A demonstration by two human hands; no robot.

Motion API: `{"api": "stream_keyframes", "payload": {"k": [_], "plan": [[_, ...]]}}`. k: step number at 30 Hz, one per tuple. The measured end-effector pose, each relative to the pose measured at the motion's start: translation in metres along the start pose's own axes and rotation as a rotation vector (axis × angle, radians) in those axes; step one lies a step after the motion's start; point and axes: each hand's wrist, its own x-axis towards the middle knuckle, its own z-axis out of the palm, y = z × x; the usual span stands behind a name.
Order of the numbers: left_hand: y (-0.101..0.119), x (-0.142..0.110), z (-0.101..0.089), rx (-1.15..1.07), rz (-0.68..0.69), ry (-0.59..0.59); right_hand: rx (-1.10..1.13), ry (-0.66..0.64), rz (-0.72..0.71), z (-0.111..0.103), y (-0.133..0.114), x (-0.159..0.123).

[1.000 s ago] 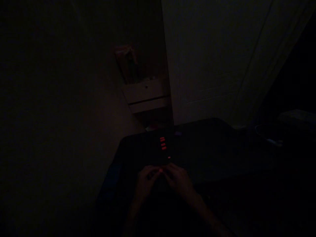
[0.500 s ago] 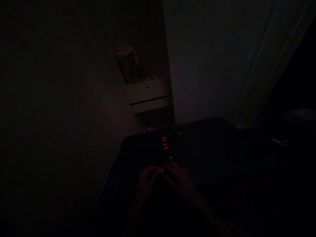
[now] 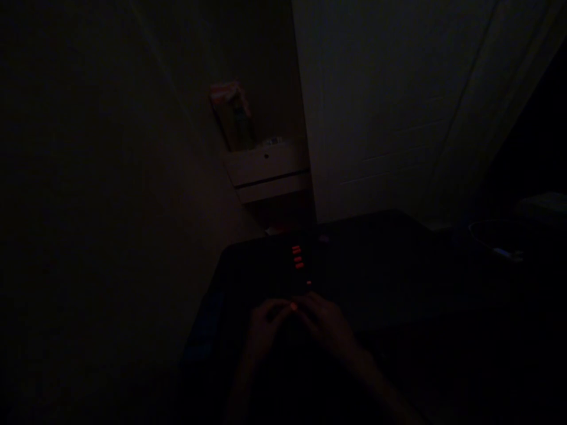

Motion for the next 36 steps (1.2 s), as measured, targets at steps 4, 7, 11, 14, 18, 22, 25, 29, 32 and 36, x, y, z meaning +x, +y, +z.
{"api": "stream_keyframes", "payload": {"k": [4, 7, 11, 14, 18, 22, 25, 29, 32, 36], "plan": [[0.001, 0.0, -0.002, -0.035, -0.034, 0.012, 0.032, -0.002, -0.028, 0.0, 0.001, 0.0], [0.0, 0.001, -0.003, -0.073, -0.052, 0.018, 0.035, -0.003, -0.033, -0.001, 0.0, 0.0], [-0.003, 0.0, -0.002, -0.058, -0.051, 0.003, 0.028, -0.001, -0.026, -0.001, 0.0, -0.002], [-0.003, 0.0, -0.001, -0.052, -0.051, -0.007, 0.02, 0.01, -0.036, -0.002, 0.0, -0.003], [0.001, 0.0, 0.0, -0.078, -0.04, -0.021, 0.009, 0.049, -0.071, -0.002, -0.001, -0.001], [0.004, 0.0, 0.0, -0.062, -0.032, -0.019, 0.012, 0.061, -0.068, -0.001, 0.001, 0.001], [0.004, 0.0, 0.0, -0.052, -0.03, -0.009, 0.016, 0.068, -0.057, 0.0, 0.002, 0.0], [0.005, 0.0, -0.001, -0.077, -0.017, -0.031, 0.017, 0.09, -0.028, 0.0, -0.001, -0.001], [0.007, 0.0, 0.0, -0.092, -0.015, -0.031, 0.011, 0.083, -0.01, -0.001, -0.002, -0.001], [0.005, 0.001, 0.0, -0.069, -0.004, -0.025, 0.0, 0.067, 0.008, 0.0, 0.001, 0.0]]}}
